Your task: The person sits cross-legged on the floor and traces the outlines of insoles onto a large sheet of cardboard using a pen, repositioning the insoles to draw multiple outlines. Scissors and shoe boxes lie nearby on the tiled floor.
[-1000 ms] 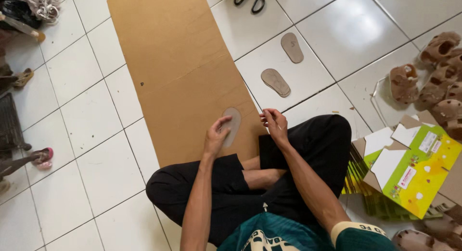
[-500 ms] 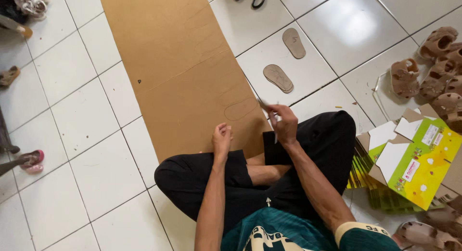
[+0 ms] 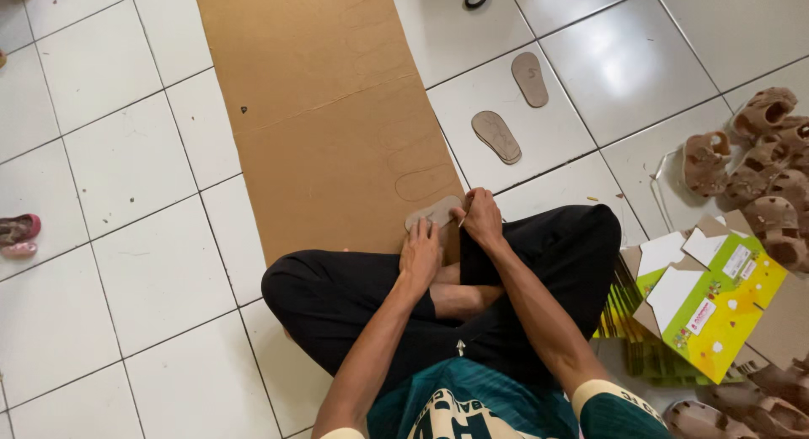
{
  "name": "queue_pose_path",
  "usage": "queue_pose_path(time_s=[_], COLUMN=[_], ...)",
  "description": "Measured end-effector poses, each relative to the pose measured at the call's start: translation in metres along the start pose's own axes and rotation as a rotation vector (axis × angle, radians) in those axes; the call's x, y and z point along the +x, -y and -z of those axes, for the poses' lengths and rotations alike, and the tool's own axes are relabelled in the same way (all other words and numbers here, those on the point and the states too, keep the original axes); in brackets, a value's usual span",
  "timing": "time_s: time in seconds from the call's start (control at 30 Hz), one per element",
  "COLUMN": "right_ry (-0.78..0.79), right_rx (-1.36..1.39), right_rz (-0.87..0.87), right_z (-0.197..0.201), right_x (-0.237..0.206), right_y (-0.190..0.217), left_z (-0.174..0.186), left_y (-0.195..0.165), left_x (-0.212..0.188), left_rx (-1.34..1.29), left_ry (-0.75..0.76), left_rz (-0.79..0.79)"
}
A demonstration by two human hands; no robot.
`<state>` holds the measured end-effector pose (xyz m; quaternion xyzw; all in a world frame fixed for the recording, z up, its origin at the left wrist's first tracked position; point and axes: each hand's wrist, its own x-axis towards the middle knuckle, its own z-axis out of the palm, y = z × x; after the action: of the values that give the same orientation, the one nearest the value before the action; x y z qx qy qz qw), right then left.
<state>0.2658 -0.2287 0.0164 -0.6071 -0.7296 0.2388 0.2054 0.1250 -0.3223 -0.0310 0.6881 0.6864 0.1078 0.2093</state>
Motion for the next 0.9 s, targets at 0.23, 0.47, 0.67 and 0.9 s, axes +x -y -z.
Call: queue_pose_path(time_s=[0.23,0.47,0.67,0.9], right_ry=[-0.030,-0.051,-0.092,-0.058], right_rx=[0.009,0.057,0.137,0.132], right_rz=[-0.057,-0.061,-0.044,-0.096], right_z=[0.011,0.010,0.006,0.007], right_x=[0.000,0.003,0.001,0.001], right_y=[0.012,0.010,0.000,0.002], left_z=[-0.007,-0.005,-0.006,-0.006], left_y=[-0.004,-0.004,-0.005,-0.005], left_x=[0.007,0.004,0.006,0.007], left_rx=[0.146,0.098,0.091,0.084], left_ry=[0.041,0.053,0.052,0.104], left_rz=[0.028,0.033,0.035,0.059])
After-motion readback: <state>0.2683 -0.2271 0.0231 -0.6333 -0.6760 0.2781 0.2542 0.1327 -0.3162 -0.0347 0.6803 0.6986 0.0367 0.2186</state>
